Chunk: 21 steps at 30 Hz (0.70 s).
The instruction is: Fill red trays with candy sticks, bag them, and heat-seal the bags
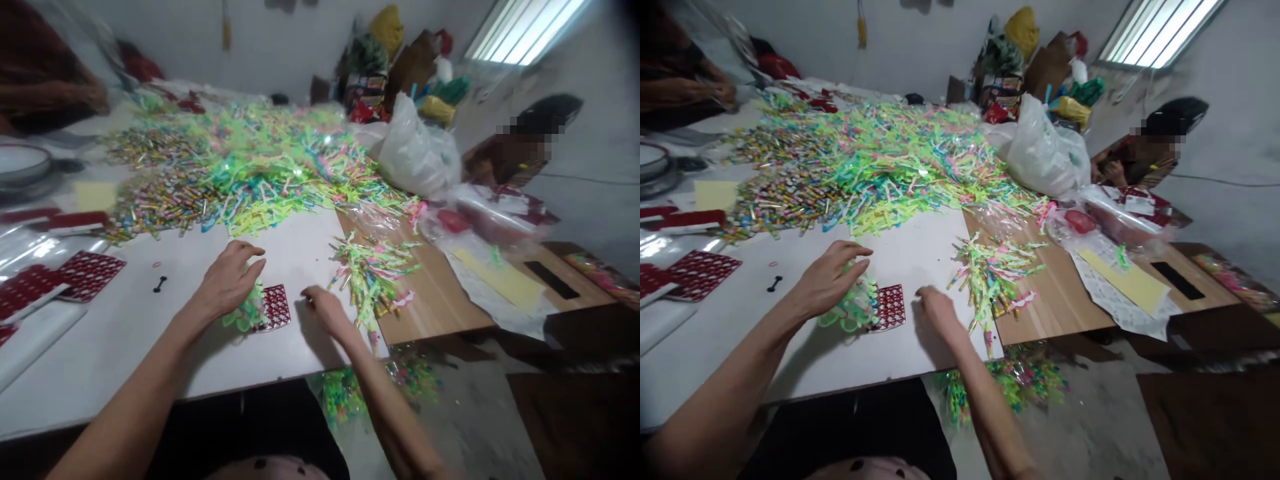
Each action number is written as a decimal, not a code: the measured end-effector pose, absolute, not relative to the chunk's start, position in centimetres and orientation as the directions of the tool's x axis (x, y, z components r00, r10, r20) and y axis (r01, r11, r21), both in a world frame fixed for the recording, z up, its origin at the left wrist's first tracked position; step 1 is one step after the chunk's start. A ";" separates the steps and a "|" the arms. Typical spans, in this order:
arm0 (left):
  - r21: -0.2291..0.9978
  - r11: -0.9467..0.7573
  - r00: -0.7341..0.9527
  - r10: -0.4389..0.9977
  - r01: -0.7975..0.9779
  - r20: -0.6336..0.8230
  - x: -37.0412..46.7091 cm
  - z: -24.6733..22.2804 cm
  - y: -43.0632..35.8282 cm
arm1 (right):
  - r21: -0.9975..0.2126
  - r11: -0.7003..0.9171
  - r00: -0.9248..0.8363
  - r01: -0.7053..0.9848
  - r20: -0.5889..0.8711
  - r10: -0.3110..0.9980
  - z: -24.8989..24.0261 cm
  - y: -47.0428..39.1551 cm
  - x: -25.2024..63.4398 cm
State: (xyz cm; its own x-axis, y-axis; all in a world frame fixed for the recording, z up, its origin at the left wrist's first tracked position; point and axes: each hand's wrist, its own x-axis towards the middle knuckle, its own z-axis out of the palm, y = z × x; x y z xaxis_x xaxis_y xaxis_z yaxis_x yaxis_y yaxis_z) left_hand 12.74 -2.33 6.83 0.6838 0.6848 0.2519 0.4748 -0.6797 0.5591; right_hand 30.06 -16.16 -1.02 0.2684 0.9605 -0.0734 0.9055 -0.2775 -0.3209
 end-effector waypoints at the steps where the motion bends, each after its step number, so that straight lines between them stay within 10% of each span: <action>1: 0.552 -0.689 0.695 0.674 0.470 0.250 12.6 6.9 -2.2 | -0.207 -0.332 0.332 0.920 -0.033 0.943 -0.4 -16.1 31.9; 7: 0.541 -0.736 0.770 0.596 0.408 0.229 12.6 6.9 -2.8 | 0.190 -0.225 0.233 0.956 -0.020 0.972 -0.3 -14.9 34.0; 13: 0.539 -0.741 0.749 0.603 0.400 0.273 13.0 6.9 -3.5 | 0.131 0.095 -0.104 0.987 0.061 0.993 -3.3 -17.4 29.3; 21: 0.540 -0.697 0.720 0.658 0.471 0.221 12.9 6.9 -4.7 | -0.233 -0.455 0.459 0.860 -0.040 0.888 -2.9 -16.5 30.6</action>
State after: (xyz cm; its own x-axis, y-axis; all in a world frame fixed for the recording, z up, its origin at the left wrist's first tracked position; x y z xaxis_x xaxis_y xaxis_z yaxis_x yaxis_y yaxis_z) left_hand 12.90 -4.72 6.93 0.7197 0.6580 0.2213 0.4714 -0.6973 0.5400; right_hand 30.60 -16.50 -2.94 0.4589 0.8876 -0.0396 0.8595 -0.4548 -0.2333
